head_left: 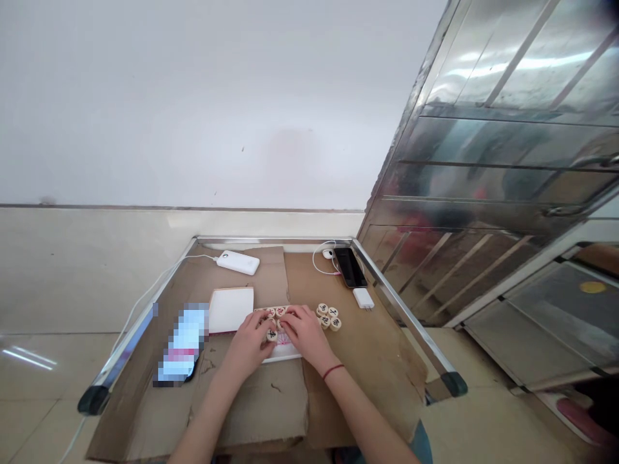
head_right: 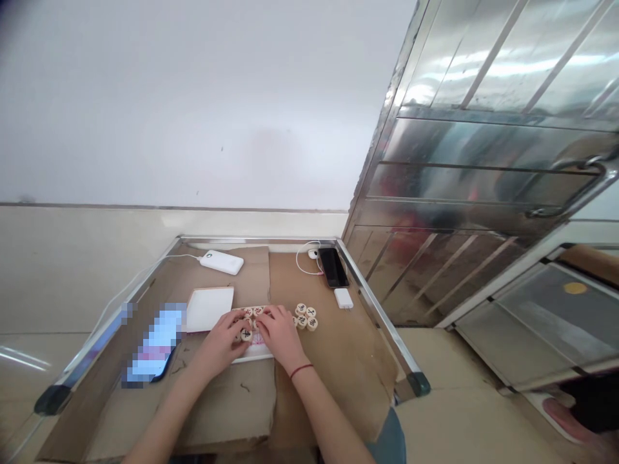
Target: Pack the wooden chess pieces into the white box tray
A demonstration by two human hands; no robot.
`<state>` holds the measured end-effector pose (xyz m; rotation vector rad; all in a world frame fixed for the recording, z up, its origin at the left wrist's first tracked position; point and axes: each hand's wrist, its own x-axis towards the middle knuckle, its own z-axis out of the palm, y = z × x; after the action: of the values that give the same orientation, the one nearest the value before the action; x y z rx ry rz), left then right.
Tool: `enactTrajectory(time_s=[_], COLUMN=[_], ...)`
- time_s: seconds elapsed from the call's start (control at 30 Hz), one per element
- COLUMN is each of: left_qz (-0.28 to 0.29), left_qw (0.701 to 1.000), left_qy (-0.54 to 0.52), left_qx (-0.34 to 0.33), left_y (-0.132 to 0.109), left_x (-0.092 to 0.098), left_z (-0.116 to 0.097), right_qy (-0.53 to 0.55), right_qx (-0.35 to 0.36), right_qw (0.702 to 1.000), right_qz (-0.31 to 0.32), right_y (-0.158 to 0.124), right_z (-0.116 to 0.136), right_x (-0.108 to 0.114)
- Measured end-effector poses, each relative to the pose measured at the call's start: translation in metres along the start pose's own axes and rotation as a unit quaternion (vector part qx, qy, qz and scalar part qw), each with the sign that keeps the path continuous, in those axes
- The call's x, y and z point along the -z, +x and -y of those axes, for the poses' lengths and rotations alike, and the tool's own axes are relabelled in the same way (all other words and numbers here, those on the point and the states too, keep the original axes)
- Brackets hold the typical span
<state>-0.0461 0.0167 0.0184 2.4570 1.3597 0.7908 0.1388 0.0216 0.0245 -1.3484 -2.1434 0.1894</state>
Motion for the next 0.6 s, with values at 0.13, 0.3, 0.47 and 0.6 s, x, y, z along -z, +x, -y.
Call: enactTrajectory(time_s=[0.13,0.3,0.47,0.6], left_qz=[0.003,0.004,0.021,0.029], left_qw=[1.000,1.000,0.999,0.997], left_qy=[-0.001,0.001,0.041,0.070], left_qx=[-0.002,-0.014,-0.016,-0.019], left_y=[0.001,0.003,0.004,0.005], left_x=[0.000,0.000,0.004,0.007], left_z=[0.000,0.002,-0.001,-0.003], right_qy=[-0.009,-0.021,-0.005,-0.010], right_qx=[0.013,0.011,0.009,-0.005], right_qw=[1.000,0.999,1.000,1.000], right_qz=[0.008,0.021,0.018,0.029], right_y=[-0.001,0.003,0.002,0.001], right_z=[0.002,0.001,-0.003,-0.006], right_x=[0.003,0.001,0.008,0.015])
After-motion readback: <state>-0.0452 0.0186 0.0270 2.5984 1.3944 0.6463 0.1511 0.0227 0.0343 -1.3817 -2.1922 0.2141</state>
